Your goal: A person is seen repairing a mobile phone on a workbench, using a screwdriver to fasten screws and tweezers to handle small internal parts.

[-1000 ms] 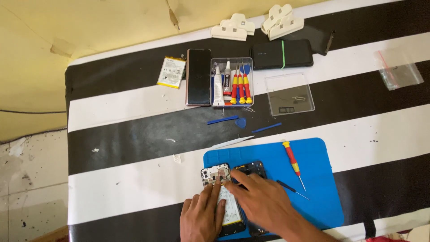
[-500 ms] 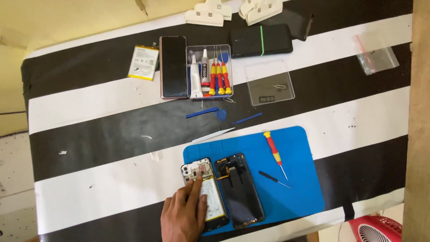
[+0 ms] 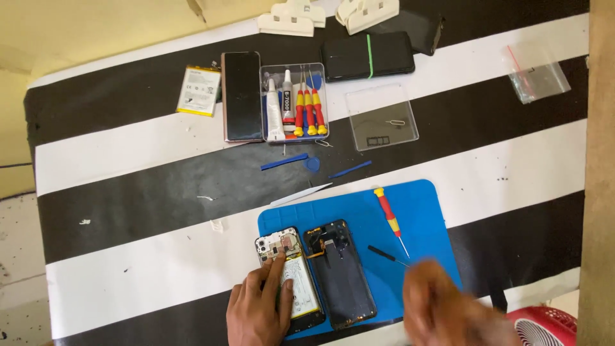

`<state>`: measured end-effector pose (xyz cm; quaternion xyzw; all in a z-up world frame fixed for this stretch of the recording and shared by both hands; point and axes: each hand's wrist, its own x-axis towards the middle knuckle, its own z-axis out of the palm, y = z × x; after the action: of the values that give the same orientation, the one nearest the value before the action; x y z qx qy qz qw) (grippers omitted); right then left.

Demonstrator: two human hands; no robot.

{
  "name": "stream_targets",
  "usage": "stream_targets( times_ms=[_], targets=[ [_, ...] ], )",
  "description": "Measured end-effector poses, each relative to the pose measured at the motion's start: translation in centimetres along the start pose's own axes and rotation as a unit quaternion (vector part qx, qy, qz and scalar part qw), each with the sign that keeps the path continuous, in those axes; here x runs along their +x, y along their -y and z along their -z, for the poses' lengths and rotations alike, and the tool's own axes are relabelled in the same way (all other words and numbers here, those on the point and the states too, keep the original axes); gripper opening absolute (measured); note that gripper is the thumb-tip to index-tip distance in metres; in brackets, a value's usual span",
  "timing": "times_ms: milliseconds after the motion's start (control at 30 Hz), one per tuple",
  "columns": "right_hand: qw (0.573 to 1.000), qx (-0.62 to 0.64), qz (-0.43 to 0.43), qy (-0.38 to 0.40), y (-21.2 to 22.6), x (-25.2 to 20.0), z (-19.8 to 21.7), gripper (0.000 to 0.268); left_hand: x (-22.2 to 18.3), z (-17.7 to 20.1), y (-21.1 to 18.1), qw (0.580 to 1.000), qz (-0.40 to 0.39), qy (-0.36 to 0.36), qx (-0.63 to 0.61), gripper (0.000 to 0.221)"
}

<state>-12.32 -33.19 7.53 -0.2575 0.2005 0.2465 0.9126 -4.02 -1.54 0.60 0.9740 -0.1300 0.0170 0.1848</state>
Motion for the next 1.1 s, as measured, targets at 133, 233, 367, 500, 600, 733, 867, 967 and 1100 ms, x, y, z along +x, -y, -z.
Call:
stream_targets(
  times_ms=[133,233,367,500,600,733,867,967,1100],
  targets=[
    [0.915,-0.267,0.302,0.030,1.1,5.5,-2.7,0.035,-0.4,-0.8,0.5,1.000,0.005,0.012,0.017,0.053],
    [0.838,-0.453,0.298,-0.059,-0.9,7.0,0.3,0.048,-0.4,-0.8,0.7,1.000,0.002,0.017,0.001,0.054],
    [0.770,-0.579,0.232,-0.135,-2.5,6.7,3.7,0.057,-0.6,-1.1,0.8,1.000,0.005,0.009,0.004,0.054],
    [0.654,-0.718,0.157,-0.178,-1.0,5.8,4.0,0.030,-0.6,-1.2,0.8,1.000,0.002,0.008,0.011,0.054],
    [0.647,-0.725,0.123,-0.202,0.4,6.3,3.5,0.029,-0.5,-1.3,0.9,1.000,-0.008,0.013,0.005,0.054],
    [0.616,-0.680,0.353,-0.183,0.7,8.4,0.0,0.020,-0.6,-1.5,1.1,0.996,0.019,0.085,-0.012,0.058],
    [0.758,-0.538,0.290,-0.227,0.4,9.7,-1.8,0.027,-0.4,-1.2,0.9,0.998,0.000,0.061,0.005,0.055],
    [0.739,-0.560,0.307,-0.214,0.4,10.0,-1.7,0.026,0.0,-1.0,0.6,0.997,0.004,0.072,0.010,0.053],
    [0.684,-0.587,0.307,-0.304,-0.5,10.4,-0.8,0.019,0.1,-0.7,0.4,0.998,0.009,0.054,0.008,0.050]
  ],
)
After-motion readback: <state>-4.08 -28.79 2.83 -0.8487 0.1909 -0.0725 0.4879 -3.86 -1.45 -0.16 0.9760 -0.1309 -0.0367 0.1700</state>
